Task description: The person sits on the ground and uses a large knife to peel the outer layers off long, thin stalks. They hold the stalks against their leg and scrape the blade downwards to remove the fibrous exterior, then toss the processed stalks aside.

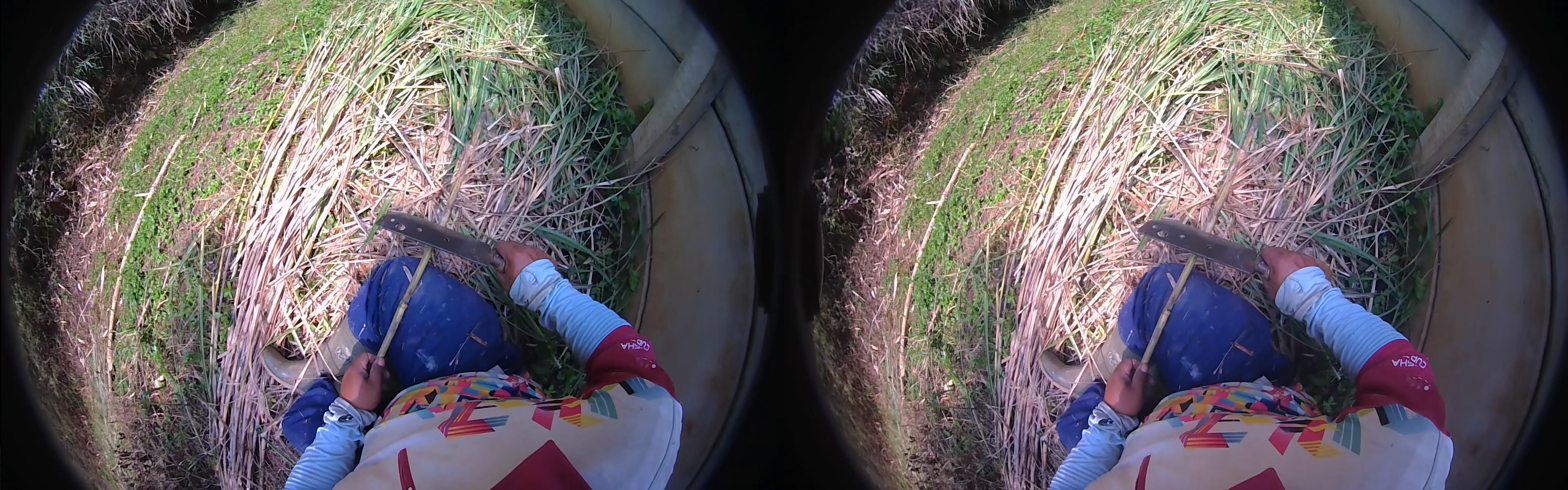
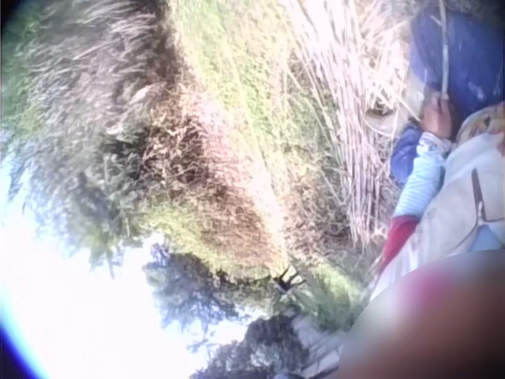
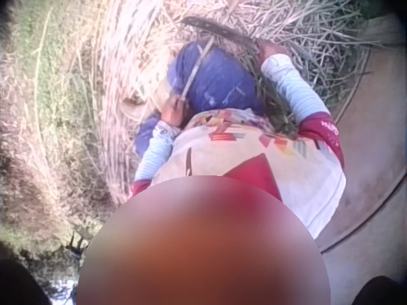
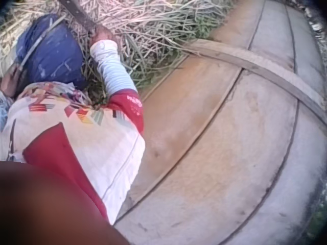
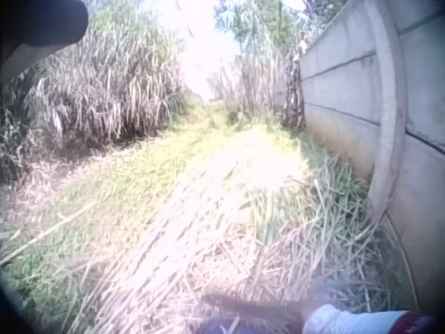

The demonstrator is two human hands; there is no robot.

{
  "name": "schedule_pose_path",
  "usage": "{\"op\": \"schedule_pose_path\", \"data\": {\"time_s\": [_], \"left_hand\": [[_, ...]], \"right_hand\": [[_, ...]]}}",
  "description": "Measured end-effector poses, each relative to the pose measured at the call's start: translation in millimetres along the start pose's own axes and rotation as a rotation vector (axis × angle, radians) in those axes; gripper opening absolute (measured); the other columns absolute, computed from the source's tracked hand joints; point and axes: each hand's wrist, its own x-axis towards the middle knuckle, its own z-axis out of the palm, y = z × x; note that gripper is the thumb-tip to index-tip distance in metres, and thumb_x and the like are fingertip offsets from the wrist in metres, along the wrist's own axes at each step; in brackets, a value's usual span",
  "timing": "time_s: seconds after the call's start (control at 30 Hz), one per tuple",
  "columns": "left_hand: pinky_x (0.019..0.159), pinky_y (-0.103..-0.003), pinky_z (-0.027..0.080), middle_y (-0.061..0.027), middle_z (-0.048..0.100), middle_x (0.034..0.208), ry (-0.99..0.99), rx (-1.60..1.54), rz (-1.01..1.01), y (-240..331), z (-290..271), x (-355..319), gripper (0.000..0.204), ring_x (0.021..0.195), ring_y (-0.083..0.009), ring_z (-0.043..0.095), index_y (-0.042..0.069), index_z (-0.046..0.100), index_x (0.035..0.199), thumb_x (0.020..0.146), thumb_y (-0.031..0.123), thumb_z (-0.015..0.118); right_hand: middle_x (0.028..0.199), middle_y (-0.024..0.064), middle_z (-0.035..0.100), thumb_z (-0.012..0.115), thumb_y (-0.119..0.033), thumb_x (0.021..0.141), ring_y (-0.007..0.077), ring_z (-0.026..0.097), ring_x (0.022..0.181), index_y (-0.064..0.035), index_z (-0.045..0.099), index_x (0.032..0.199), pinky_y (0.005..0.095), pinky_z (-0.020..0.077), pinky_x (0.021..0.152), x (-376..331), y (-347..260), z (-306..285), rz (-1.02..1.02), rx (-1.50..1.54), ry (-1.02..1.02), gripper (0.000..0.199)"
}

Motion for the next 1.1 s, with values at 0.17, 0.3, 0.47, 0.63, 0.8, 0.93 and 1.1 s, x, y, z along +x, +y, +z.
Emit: {"op": "schedule_pose_path", "data": {"time_s": [0.17,0.3,0.47,0.63,0.8,0.93,1.1], "left_hand": [[0.064,-0.033,0.048,-0.0065,0.065,0.073,0.049,0.061,0.102,-7,4,-3,0.024,0.068,-0.0165,0.063,0.004,0.068,0.099,0.1,0.025,0.057],[0.065,-0.036,0.048,-0.0081,0.066,0.076,0.204,0.233,0.237,-16,19,-7,0.025,0.068,-0.0196,0.064,0.004,0.07,0.103,0.098,0.026,0.059],[0.066,-0.038,0.049,-0.0128,0.066,0.073,0.134,0.08,0.121,-12,17,-9,0.032,0.066,-0.025,0.065,0.004,0.07,0.103,0.102,0.031,0.052],[0.061,-0.035,0.046,-0.0061,0.062,0.067,-0.085,-0.214,-0.063,-26,12,-2,0.041,0.061,-0.0169,0.06,0.004,0.071,0.097,0.104,0.036,0.047],[0.058,-0.033,0.045,-0.0038,0.063,0.072,-0.031,0.018,-0.012,-14,15,-5,0.044,0.059,-0.0145,0.058,0.002,0.068,0.093,0.106,0.037,0.044],[0.054,-0.029,0.045,-0.0049,0.063,0.075,-0.283,-0.36,-0.205,-18,10,3,0.043,0.058,-0.0142,0.057,0.003,0.063,0.096,0.107,0.038,0.04],[0.047,-0.026,0.038,-0.0038,0.059,0.072,-0.597,-0.556,-0.28,-25,-14,13,0.044,0.054,-0.0101,0.05,0.004,0.062,0.099,0.108,0.04,0.038]], "right_hand": [[0.09,0.0165,0.064,0.065,-0.014,0.078,0.0394,0.065,0.089,-0.0054,0.059,0.095,0.0488,0.052,0.079,-4,1,22,-0.334,-0.073,-0.029,0.02],[0.104,0.0229,0.067,0.063,-0.016,0.083,0.0424,0.065,0.102,-0.0073,0.063,0.108,0.0499,0.052,0.089,38,25,-5,0.244,-0.029,0.004,0.026],[0.098,0.0218,0.067,0.065,-0.016,0.082,0.0426,0.065,0.098,-0.0062,0.063,0.104,0.0509,0.0518,0.087,31,-3,-39,0.142,-0.071,-0.051,0.025],[0.095,0.0152,0.068,0.065,-0.013,0.077,0.0378,0.067,0.094,-0.0092,0.064,0.101,0.0499,0.0531,0.083,15,3,-6,-0.243,-0.225,-0.158,0.025],[0.107,0.0213,0.069,0.061,-0.012,0.085,0.0402,0.066,0.104,-0.0086,0.065,0.11,0.0492,0.0523,0.091,77,31,-50,0.362,-0.14,-0.037,0.026],[0.105,0.0232,0.069,0.061,-0.014,0.085,0.0406,0.066,0.104,-0.0094,0.065,0.114,0.0489,0.0519,0.092,111,42,-63,0.362,-0.163,0.004,0.029],[0.107,0.0187,0.069,0.058,-0.013,0.087,0.039,0.066,0.101,-0.0086,0.063,0.112,0.0494,0.052,0.089,64,4,-38,-0.017,-0.253,-0.173,0.026]]}}
